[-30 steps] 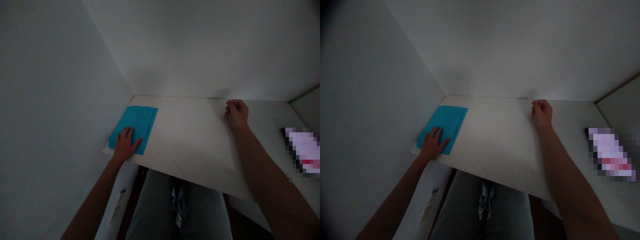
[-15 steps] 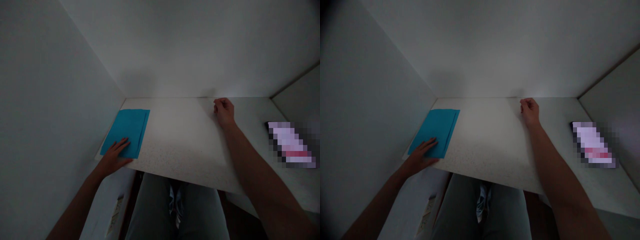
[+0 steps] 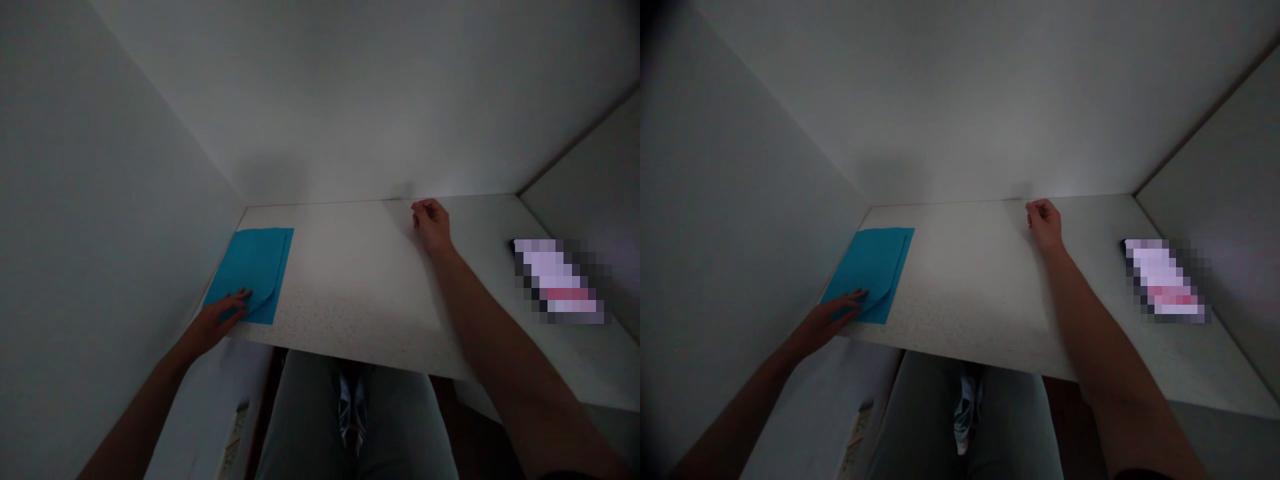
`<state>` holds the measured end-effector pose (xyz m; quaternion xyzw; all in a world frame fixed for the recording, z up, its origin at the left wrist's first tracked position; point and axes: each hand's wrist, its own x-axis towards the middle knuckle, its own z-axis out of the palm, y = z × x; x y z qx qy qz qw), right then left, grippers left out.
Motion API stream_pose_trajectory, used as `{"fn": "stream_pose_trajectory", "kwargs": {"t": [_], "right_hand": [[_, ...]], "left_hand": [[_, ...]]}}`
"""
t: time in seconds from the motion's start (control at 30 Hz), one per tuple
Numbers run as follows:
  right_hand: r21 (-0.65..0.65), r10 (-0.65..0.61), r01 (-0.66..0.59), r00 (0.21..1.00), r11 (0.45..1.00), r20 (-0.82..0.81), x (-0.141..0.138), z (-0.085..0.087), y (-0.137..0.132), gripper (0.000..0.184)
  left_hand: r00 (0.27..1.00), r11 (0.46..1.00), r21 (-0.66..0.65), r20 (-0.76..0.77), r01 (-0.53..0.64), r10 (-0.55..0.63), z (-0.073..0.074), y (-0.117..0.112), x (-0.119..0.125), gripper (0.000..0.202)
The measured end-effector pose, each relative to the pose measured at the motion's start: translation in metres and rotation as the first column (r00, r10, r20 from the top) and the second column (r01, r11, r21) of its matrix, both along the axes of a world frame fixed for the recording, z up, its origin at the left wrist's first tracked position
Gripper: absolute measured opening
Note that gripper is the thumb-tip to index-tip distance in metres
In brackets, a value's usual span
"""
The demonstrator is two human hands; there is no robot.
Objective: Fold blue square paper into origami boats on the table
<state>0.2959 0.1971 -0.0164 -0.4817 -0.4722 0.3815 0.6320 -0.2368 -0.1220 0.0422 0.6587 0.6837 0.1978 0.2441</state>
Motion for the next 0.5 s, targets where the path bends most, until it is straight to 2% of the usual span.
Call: {"fn": "stream_pose_trajectory", "kwargs": {"t": [0.23, 0.37, 0.43, 0.5], "right_hand": [[0.045, 0.073, -0.081, 0.985, 0.996, 0.154, -0.005, 0.003, -0.024, 0.045], [0.02, 0.063, -0.07, 0.968, 0.997, 0.242, -0.013, 0.017, -0.046, 0.048], [0.04, -0.013, 0.004, 0.971, 0.999, 0.237, -0.019, 0.029, -0.073, 0.046], [0.082, -0.066, 0.046, 0.963, 0.996, 0.263, -0.025, 0.041, -0.122, 0.041]], "left_hand": [[0.999, 0.991, -0.128, 0.007, -0.039, 0.04, 0.015, 0.009, 0.013, 0.063], [0.993, 0.983, -0.155, 0.053, -0.095, 0.104, 0.021, 0.013, 0.018, 0.074], [0.987, 0.981, -0.151, 0.082, -0.122, 0.136, 0.023, 0.015, 0.019, 0.08], [0.983, 0.978, -0.148, 0.089, -0.147, 0.161, 0.024, 0.017, 0.018, 0.083]]}}
